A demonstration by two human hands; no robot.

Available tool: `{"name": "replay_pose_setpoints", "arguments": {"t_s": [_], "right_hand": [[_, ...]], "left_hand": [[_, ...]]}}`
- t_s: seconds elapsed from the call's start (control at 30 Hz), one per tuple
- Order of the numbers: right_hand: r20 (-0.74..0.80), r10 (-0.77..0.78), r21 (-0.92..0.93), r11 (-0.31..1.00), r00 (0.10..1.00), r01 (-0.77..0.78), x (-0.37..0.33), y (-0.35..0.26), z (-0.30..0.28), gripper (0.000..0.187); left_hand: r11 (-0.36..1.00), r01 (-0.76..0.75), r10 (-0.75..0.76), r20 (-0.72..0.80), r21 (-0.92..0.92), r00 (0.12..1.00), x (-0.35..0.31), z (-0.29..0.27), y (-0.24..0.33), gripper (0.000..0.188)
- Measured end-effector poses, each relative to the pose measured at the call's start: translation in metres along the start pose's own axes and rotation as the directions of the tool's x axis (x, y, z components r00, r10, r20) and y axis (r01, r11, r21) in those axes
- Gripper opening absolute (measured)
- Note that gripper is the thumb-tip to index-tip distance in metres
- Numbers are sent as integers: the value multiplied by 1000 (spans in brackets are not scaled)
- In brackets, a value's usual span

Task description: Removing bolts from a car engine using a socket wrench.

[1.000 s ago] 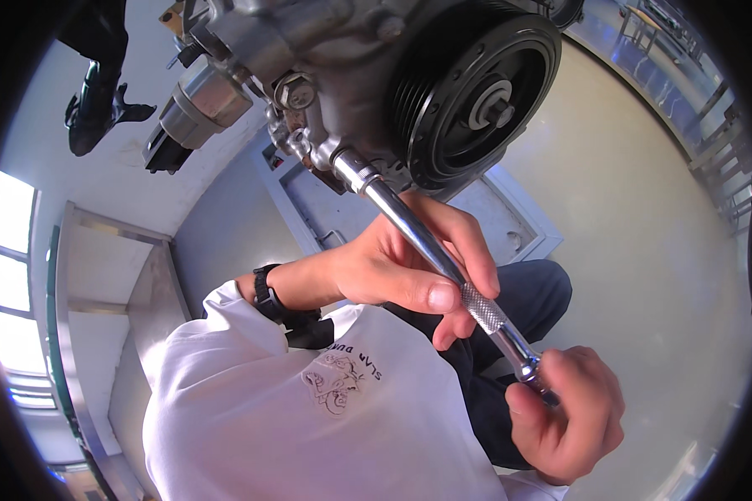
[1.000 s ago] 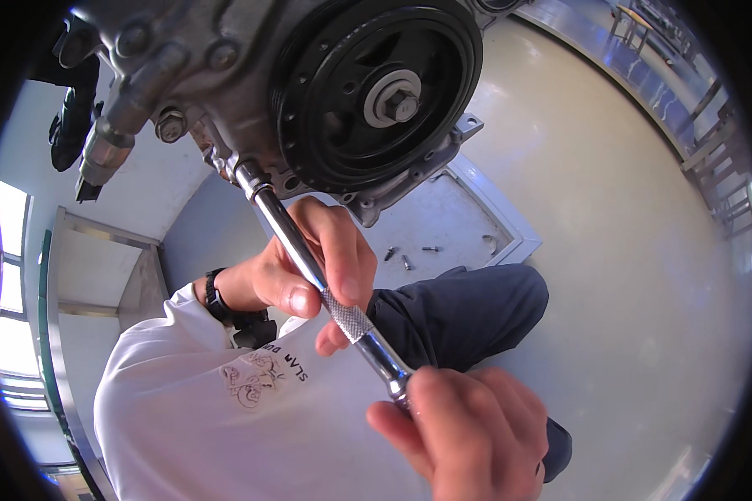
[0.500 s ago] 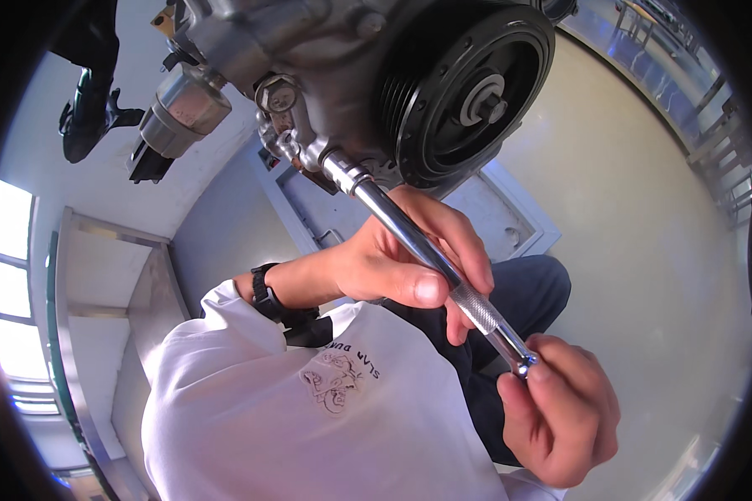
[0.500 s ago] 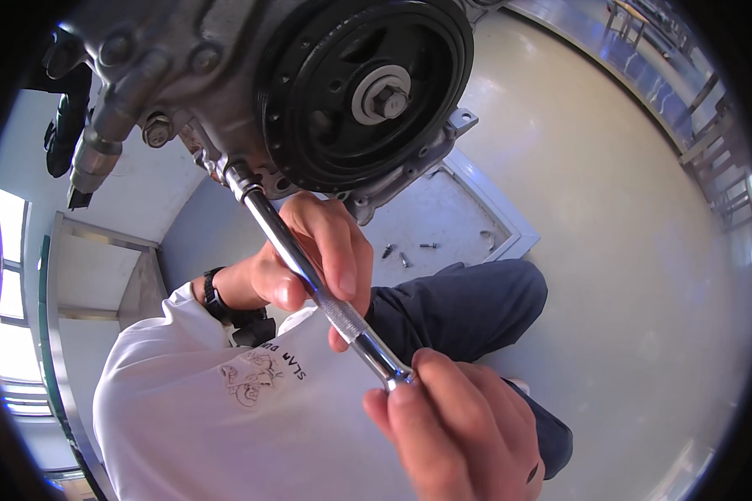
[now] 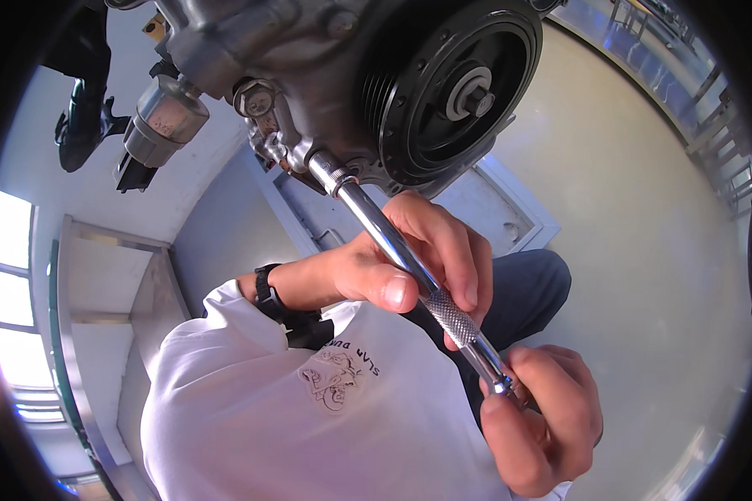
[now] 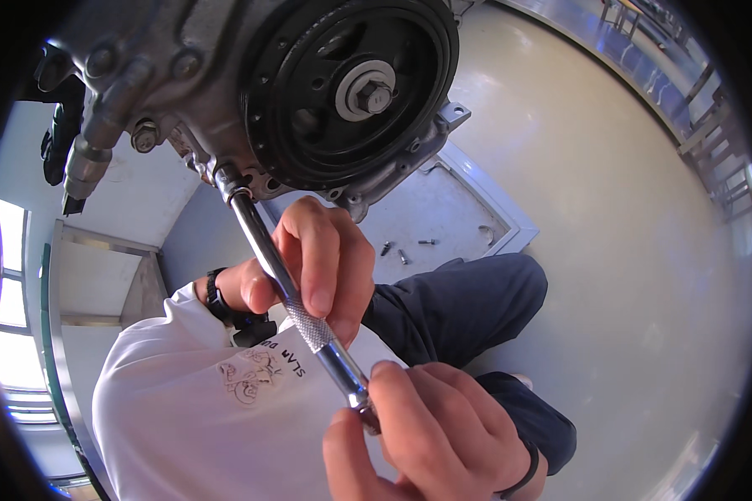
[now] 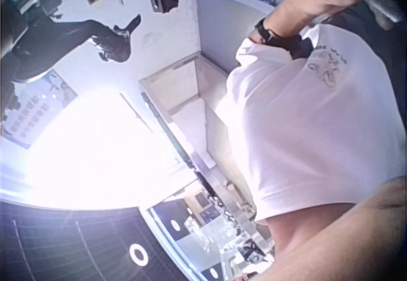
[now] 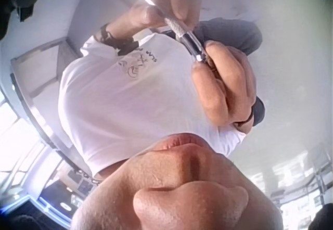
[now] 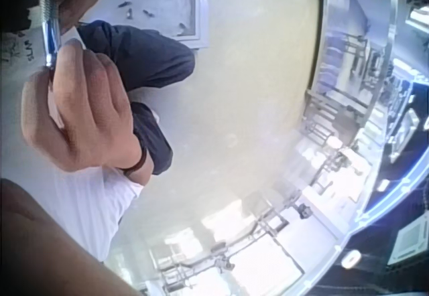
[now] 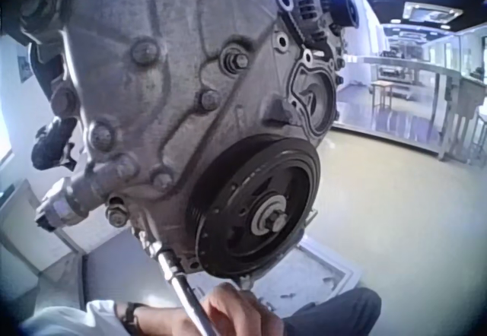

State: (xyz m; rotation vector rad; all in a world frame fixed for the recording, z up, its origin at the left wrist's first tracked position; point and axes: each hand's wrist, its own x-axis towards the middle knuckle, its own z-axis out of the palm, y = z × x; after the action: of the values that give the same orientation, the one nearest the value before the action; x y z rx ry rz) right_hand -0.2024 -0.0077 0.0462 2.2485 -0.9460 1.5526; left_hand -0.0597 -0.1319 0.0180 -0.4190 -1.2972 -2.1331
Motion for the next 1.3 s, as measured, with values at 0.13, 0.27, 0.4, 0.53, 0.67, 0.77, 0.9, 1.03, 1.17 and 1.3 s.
{"name": "replay_pose_setpoints", "arguments": {"t_s": [0.13,0.27,0.4,0.53,0.67,0.77,0.9,1.03,1.17,1.3], "right_hand": [[27,221,127,967,975,-222,1,-2,-10,29],[58,181,63,981,982,-185,-3,-1,-8,26],[-29,44,-17,999,999,-45,-2,1,-7,24],[110,312,171,929,944,-327,-1,-4,-18,26],[89,255,87,961,963,-262,-2,-2,-12,25],[0,138,24,990,990,-138,-4,1,-5,25],[49,278,144,948,959,-283,-1,-1,-14,23],[32,236,56,970,971,-237,1,-3,-13,21],[-65,167,92,983,984,-161,8,-4,-5,21],[28,137,120,983,990,-140,-1,9,-13,19]], "left_hand": [[998,31,-28,-45,53,999,-1,0,2,36],[997,31,-27,-48,71,998,-1,-2,0,34],[1000,12,-13,-59,-16,998,-4,-1,0,31],[995,18,-20,-11,-96,1000,-5,-5,-1,27],[996,24,-23,9,-81,1000,-8,-7,-1,28],[998,58,-58,30,26,998,-3,-3,1,28],[999,3,-1,59,-34,998,-1,-2,-1,25],[998,21,-19,26,-52,999,-3,1,1,29],[991,96,-86,-107,92,991,-8,9,9,35],[999,30,-21,-210,39,977,-17,4,6,31]]}}
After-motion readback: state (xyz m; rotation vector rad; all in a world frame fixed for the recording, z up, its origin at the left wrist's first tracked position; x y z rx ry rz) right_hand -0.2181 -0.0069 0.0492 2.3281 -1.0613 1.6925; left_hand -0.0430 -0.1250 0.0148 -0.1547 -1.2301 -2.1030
